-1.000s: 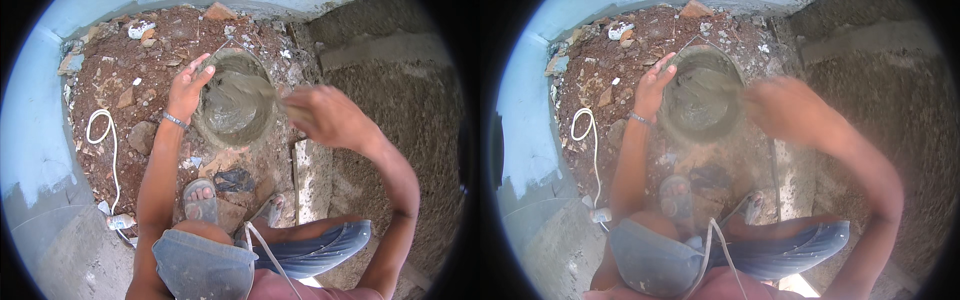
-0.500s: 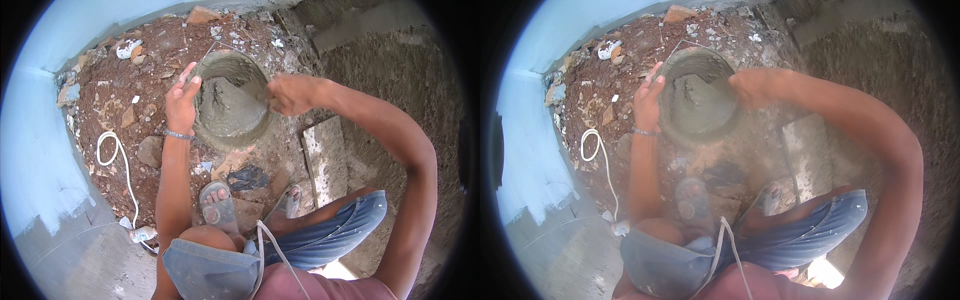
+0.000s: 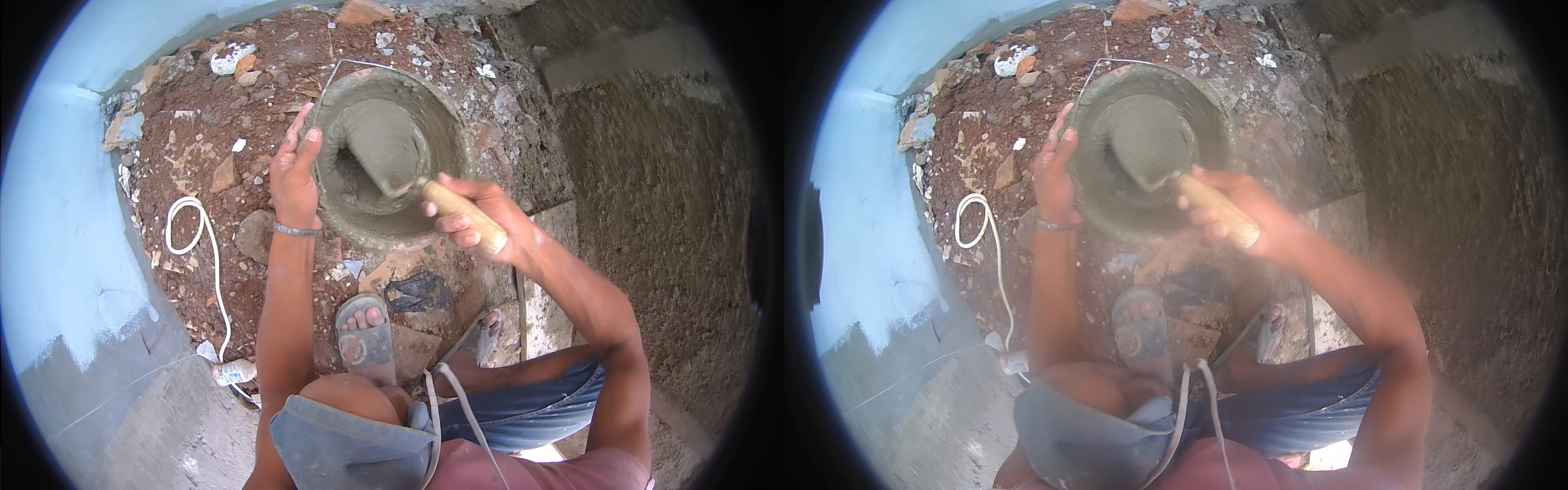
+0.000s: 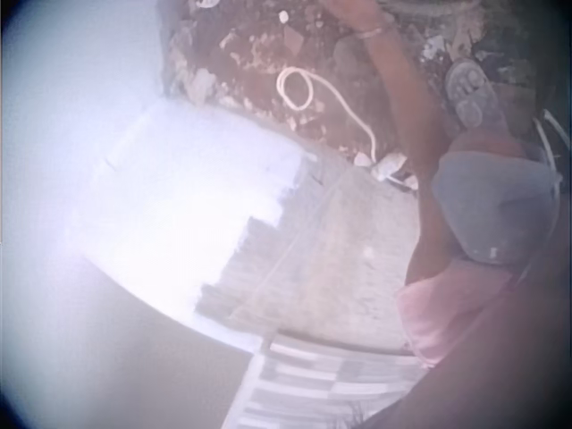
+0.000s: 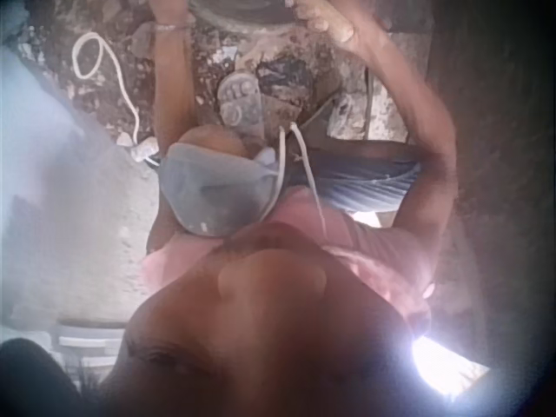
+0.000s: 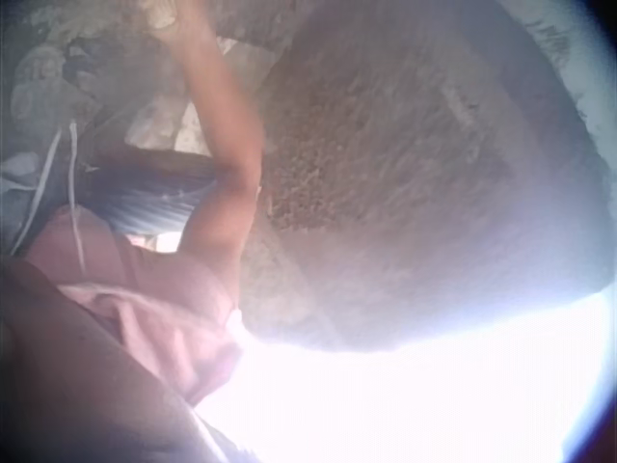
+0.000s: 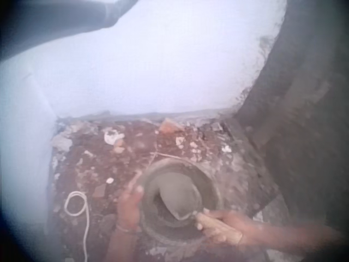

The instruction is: The person scoops wet cement from a bucket with a trowel and applies it to a curved wall section. They then place a long wooden plank against the wall to level or guide the applied cement.

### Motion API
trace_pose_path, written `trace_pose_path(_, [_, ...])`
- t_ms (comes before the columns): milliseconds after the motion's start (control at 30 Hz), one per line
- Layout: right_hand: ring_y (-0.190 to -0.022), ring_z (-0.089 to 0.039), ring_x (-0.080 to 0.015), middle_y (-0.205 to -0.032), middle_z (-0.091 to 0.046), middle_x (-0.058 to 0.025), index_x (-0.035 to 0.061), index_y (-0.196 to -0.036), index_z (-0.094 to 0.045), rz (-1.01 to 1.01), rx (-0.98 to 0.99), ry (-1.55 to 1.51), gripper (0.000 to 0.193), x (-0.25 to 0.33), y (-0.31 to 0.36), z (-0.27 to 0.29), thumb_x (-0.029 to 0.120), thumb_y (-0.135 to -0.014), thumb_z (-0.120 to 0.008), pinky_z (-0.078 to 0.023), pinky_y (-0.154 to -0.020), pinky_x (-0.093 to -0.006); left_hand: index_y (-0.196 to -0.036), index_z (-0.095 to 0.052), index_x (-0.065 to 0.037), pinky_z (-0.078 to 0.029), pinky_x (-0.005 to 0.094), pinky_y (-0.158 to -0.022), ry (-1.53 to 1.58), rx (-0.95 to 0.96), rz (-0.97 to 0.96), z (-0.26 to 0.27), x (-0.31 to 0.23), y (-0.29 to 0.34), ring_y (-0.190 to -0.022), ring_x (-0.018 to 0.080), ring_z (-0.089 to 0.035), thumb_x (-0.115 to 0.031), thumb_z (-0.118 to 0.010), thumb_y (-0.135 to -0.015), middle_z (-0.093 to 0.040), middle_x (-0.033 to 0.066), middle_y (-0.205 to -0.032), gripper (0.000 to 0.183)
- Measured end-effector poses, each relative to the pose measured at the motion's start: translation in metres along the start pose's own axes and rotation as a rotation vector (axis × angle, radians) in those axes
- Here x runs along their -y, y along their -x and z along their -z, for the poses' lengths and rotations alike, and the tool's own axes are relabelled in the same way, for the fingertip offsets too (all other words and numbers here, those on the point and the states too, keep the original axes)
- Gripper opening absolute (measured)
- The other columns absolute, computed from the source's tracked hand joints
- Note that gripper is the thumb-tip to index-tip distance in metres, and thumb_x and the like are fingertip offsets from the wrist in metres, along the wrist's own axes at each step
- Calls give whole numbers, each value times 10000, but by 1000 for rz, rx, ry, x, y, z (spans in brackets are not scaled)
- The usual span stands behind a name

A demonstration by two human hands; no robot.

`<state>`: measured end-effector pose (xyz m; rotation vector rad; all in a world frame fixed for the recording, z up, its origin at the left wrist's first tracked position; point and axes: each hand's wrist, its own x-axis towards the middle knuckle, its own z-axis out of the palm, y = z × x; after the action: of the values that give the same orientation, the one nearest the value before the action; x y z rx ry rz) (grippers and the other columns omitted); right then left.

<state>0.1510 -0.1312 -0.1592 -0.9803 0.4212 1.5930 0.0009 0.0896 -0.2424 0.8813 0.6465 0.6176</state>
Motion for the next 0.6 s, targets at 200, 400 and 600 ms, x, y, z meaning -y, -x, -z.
trace_pose_path(200, [-613, -609, -108, -849, -631, -102, -39, -1230, -600, -28, -320, 979, 318, 58, 46, -22, 231, -1096, -500, -507, -401, -228, -1541, -492, 14, -333, 292, -1163, -19, -8, -33, -8, 5, 6, -1291, 140, -543, -198, -678, -1027, -632, 90, -1401, 587])
trace_pose_path(400, [-849, -711, -168, -996, -718, -122, 20, -1256, -647, 780, -488, 1505, 438, 96, 67, -56, 283, -935, -789, -608, -662, -291, -1537, -505, 5, -322, 311, -1178, -131, -81, 1, -20, -2, 13, -1308, 152, -534, -218, -651, -1036, -611, 103, -1432, 567])
trace_pose_path(600, [-992, -632, -205, -1126, -618, -121, 23, -1264, -524, 1317, -360, 727, 421, 52, -82, -98, 169, -924, -725, -567, -903, -359, -1528, -503, 30, -337, 305, -1170, -249, -83, -128, -30, 4, 21, -1298, 159, -544, -218, -642, -1045, -603, 120, -1441, 560])
